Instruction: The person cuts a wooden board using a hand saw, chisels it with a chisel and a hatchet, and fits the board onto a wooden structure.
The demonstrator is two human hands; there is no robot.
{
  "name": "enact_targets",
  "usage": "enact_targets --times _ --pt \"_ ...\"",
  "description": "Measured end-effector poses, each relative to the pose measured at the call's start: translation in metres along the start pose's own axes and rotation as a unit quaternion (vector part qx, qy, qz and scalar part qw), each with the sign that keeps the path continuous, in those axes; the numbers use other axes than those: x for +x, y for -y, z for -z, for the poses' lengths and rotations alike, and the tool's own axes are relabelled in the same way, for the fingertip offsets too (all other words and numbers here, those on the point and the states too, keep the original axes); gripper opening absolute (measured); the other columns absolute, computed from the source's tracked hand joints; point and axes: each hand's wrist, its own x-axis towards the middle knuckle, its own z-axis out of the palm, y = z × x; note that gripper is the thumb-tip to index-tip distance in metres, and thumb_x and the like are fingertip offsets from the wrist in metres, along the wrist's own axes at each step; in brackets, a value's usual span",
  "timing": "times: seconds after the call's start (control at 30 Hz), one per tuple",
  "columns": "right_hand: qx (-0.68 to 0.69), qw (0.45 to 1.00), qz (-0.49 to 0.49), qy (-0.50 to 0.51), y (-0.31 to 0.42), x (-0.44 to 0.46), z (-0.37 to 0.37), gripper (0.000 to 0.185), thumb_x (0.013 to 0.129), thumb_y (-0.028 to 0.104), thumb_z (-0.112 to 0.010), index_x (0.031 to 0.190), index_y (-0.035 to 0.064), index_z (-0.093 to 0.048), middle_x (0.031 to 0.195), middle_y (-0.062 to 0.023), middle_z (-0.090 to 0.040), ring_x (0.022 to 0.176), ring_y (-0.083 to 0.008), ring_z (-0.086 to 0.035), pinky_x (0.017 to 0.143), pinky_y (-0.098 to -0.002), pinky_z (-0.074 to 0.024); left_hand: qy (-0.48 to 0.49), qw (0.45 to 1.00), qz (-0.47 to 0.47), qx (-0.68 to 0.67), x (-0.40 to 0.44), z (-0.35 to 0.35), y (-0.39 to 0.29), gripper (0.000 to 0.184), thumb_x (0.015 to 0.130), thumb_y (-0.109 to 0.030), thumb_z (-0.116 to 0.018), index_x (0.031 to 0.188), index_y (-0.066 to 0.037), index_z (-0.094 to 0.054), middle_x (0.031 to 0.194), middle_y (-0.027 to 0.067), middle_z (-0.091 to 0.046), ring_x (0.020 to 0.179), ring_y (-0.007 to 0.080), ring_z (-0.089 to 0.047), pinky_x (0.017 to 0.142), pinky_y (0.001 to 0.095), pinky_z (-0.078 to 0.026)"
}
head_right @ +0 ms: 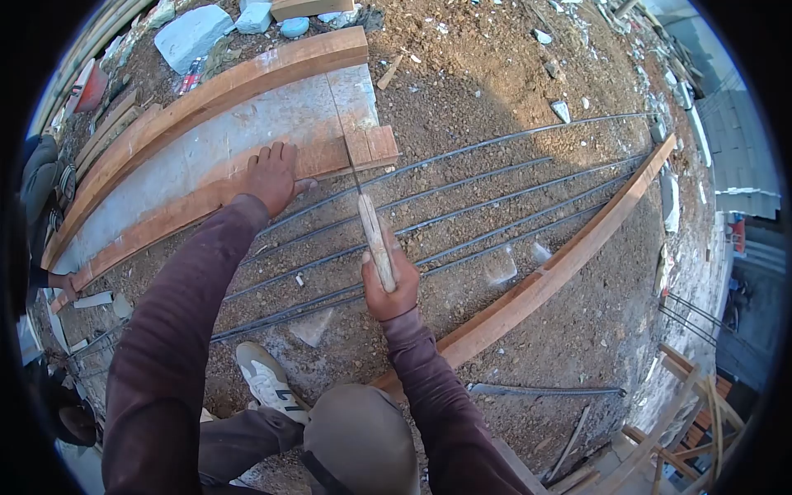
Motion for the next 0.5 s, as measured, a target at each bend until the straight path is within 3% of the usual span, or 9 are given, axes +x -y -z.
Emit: enact_targets --times 0.03,0.07,0.13,0.23,0.27,0.37,0.4,0.5 --pt "0.022 0.999 -0.046 0.009 0.003 0.0 0.004 0.047 0.09 0.003 -0.064 0.134 -0.0094 -0.055 0.123 -0.0251 -0.067 0.11 -0.0288 -0.07 0.088 -0.0326 -0.0529 0.012 1.0 -0.001 -0.002 0.002 0.002 -0.001 0.068 0.085 -0.059 -0.069 0.122 -0.004 -0.052 0.116 0.0116 -0.056 0.113 0.0302 -0.055 0.092 0.0456 -0.044" --pt "-0.045 0.999 0.008 0.0 -0.004 -0.034 0.012 0.047 0.091 0.003 -0.064 0.135 -0.0092 -0.055 0.119 -0.0238 -0.069 0.103 -0.0264 -0.071 0.086 -0.0324 -0.0532 0.025 1.0 -0.006 -0.005 0.002 0.004 -0.003 0.068 0.085 -0.059 -0.069 0.121 -0.004 -0.053 0.116 0.0116 -0.056 0.113 0.0301 -0.055 0.092 0.0458 -0.044" --pt "-0.053 0.997 0.028 -0.055 -0.022 -0.095 0.021 0.047 0.092 0.005 -0.065 0.135 -0.0087 -0.055 0.112 -0.0215 -0.07 0.095 -0.0227 -0.07 0.083 -0.0318 -0.0529 0.017 1.0 0.003 -0.003 0.003 0.006 -0.005 0.068 0.085 -0.059 -0.069 0.121 -0.004 -0.053 0.116 0.0116 -0.056 0.113 0.0299 -0.055 0.092 0.0456 -0.044" --pt "-0.023 0.999 0.021 -0.03 -0.012 -0.077 0.029 0.045 0.095 0.009 -0.064 0.135 -0.0083 -0.055 0.106 -0.0167 -0.071 0.093 -0.0165 -0.067 0.083 -0.0306 -0.0512 0.021 1.0 0.01 0.0 -0.004 -0.002 -0.007 0.068 0.085 -0.06 -0.068 0.121 -0.004 -0.053 0.116 0.0115 -0.057 0.113 0.0295 -0.056 0.092 0.0453 -0.044" --pt "-0.021 1.0 -0.014 -0.016 -0.009 -0.029 0.011 0.045 0.095 0.008 -0.064 0.135 -0.0098 -0.054 0.106 -0.0178 -0.071 0.094 -0.0176 -0.067 0.083 -0.0316 -0.0514 0.009 1.0 0.015 0.002 0.002 0.0 -0.007 0.068 0.085 -0.06 -0.068 0.121 -0.004 -0.053 0.117 0.0115 -0.057 0.113 0.0294 -0.056 0.092 0.0452 -0.044" --pt "-0.002 1.0 0.002 0.0 0.001 -0.004 -0.003 0.045 0.095 0.008 -0.063 0.135 -0.0102 -0.054 0.109 -0.0186 -0.071 0.092 -0.0187 -0.067 0.081 -0.0321 -0.0516 0.035 0.999 -0.001 -0.004 0.004 0.003 -0.002 0.073 0.085 -0.06 -0.068 0.125 -0.002 -0.05 0.119 0.0146 -0.055 0.114 0.0327 -0.054 0.092 0.0469 -0.045" --pt "-0.023 0.998 0.038 -0.039 -0.005 -0.045 0.01 0.045 0.095 0.007 -0.063 0.136 -0.0098 -0.054 0.113 -0.0209 -0.069 0.097 -0.021 -0.067 0.085 -0.0315 -0.0507 0.036 0.999 -0.007 -0.004 0.0 0.004 -0.004 0.073 0.085 -0.06 -0.067 0.125 -0.002 -0.05 0.119 0.0146 -0.055 0.114 0.0327 -0.054 0.092 0.0468 -0.045" --pt "-0.061 0.995 0.027 -0.076 0.013 -0.089 0.012 0.046 0.094 0.005 -0.063 0.136 -0.0101 -0.054 0.118 -0.0237 -0.068 0.105 -0.0236 -0.067 0.091 -0.0316 -0.0491 0.016 1.0 0.013 0.002 0.004 0.006 -0.001 0.072 0.085 -0.061 -0.067 0.124 -0.003 -0.051 0.12 0.0136 -0.055 0.115 0.0316 -0.054 0.093 0.0459 -0.045"
